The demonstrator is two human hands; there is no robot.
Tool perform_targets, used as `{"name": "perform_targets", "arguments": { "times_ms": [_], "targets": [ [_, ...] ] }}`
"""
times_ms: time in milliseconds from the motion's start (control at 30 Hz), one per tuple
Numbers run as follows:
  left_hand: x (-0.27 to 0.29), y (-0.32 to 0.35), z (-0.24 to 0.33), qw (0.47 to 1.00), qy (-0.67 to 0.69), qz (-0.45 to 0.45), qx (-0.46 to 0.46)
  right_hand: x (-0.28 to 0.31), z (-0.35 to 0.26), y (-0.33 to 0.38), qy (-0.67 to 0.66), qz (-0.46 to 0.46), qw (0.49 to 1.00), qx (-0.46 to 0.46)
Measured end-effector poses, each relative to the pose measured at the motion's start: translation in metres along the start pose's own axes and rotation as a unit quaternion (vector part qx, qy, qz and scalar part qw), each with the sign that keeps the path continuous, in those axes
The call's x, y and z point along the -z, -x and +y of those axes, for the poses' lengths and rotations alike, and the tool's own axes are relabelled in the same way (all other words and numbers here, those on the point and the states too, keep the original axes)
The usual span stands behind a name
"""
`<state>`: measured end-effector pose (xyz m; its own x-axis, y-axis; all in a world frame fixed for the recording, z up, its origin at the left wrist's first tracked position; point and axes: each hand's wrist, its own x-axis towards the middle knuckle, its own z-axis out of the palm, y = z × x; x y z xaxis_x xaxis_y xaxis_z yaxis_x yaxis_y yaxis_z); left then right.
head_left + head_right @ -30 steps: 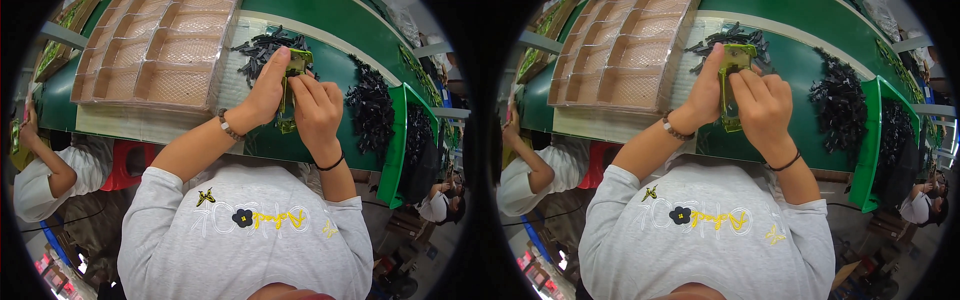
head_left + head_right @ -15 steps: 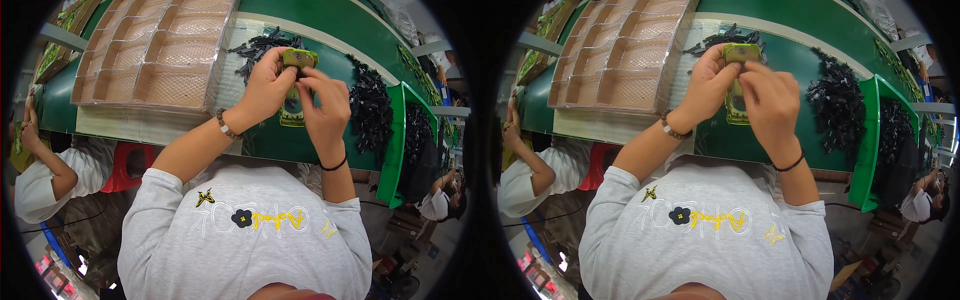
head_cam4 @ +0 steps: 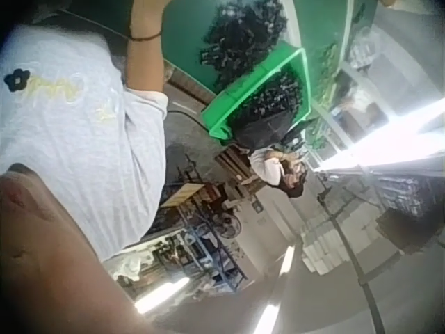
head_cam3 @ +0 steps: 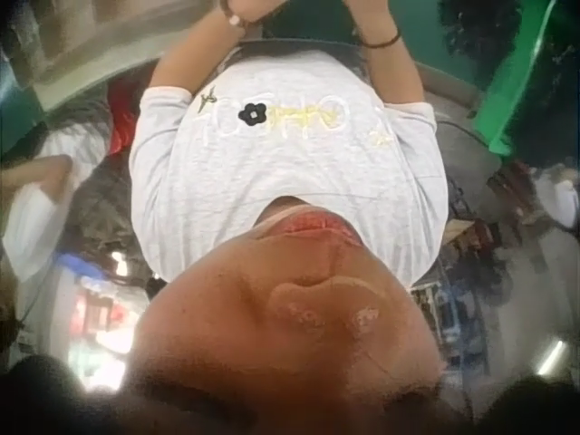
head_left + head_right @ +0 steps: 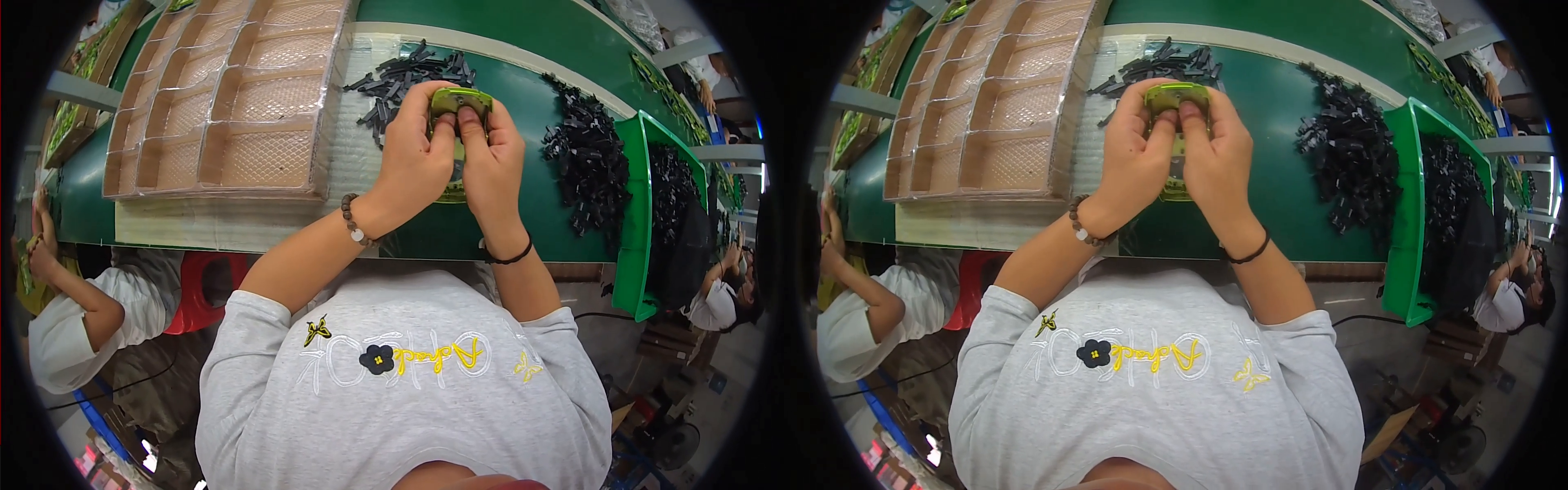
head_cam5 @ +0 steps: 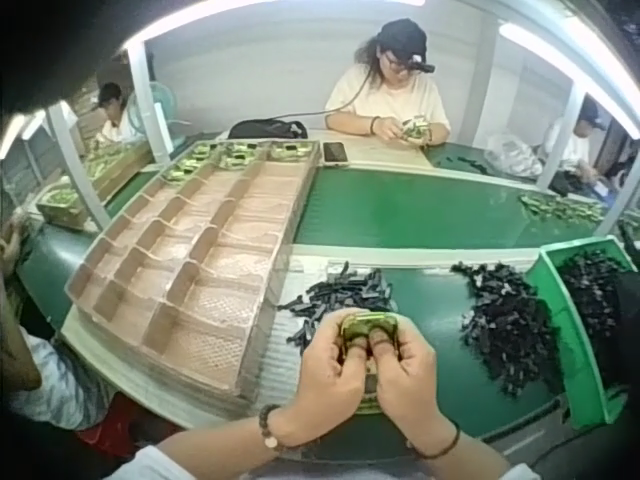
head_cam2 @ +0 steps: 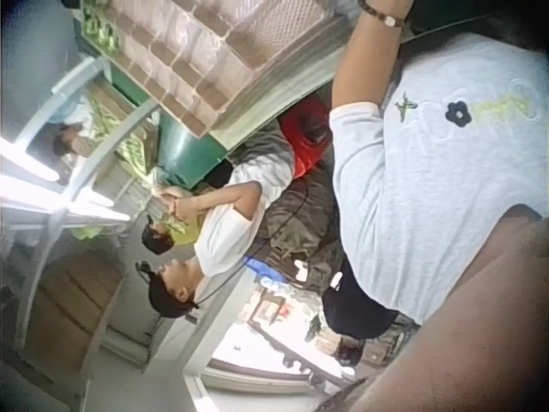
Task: The person assembles toy cars by taking car shells from a tray, attaching small plastic components into each shell by hand, and placing the assembled cars onto the table.
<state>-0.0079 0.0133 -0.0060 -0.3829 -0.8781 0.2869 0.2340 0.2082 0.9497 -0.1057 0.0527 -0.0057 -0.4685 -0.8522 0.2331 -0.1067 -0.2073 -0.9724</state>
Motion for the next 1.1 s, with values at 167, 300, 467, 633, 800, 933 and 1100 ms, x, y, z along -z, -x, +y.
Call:
{"name": "perform_targets", "arguments": {
  "times_ms": [167, 300, 467, 633, 800, 933, 1100],
  "targets": [
    [0.009, -0.018, 0.011, 0.943, 0.274, 0.087, 0.169, 0.055, -0.020, -0.026, 0.119, -0.034, 0.991, -0.059],
    [0.026, -0.035, 0.011, 0.843, 0.411, 0.133, 0.321, 0.066, 0.003, -0.018, 0.475, -0.003, 0.879, 0.031],
    [0.027, -0.035, 0.012, 0.771, 0.529, 0.082, 0.344, 0.055, 0.012, -0.024, 0.543, -0.025, 0.838, 0.047],
    [0.024, -0.029, 0.008, 0.790, 0.492, 0.045, 0.364, 0.061, 0.011, -0.032, 0.554, -0.115, 0.815, 0.122],
    [0.019, -0.024, -0.008, 0.815, 0.464, 0.035, 0.345, 0.052, 0.008, -0.029, 0.557, -0.112, 0.817, 0.102],
    [0.020, -0.022, -0.005, 0.817, 0.463, 0.031, 0.344, 0.058, 0.013, -0.035, 0.583, -0.128, 0.794, 0.117],
    [0.023, -0.028, 0.002, 0.853, 0.402, 0.016, 0.334, 0.056, -0.017, -0.045, 0.345, -0.100, 0.932, 0.050]
  ]
}}
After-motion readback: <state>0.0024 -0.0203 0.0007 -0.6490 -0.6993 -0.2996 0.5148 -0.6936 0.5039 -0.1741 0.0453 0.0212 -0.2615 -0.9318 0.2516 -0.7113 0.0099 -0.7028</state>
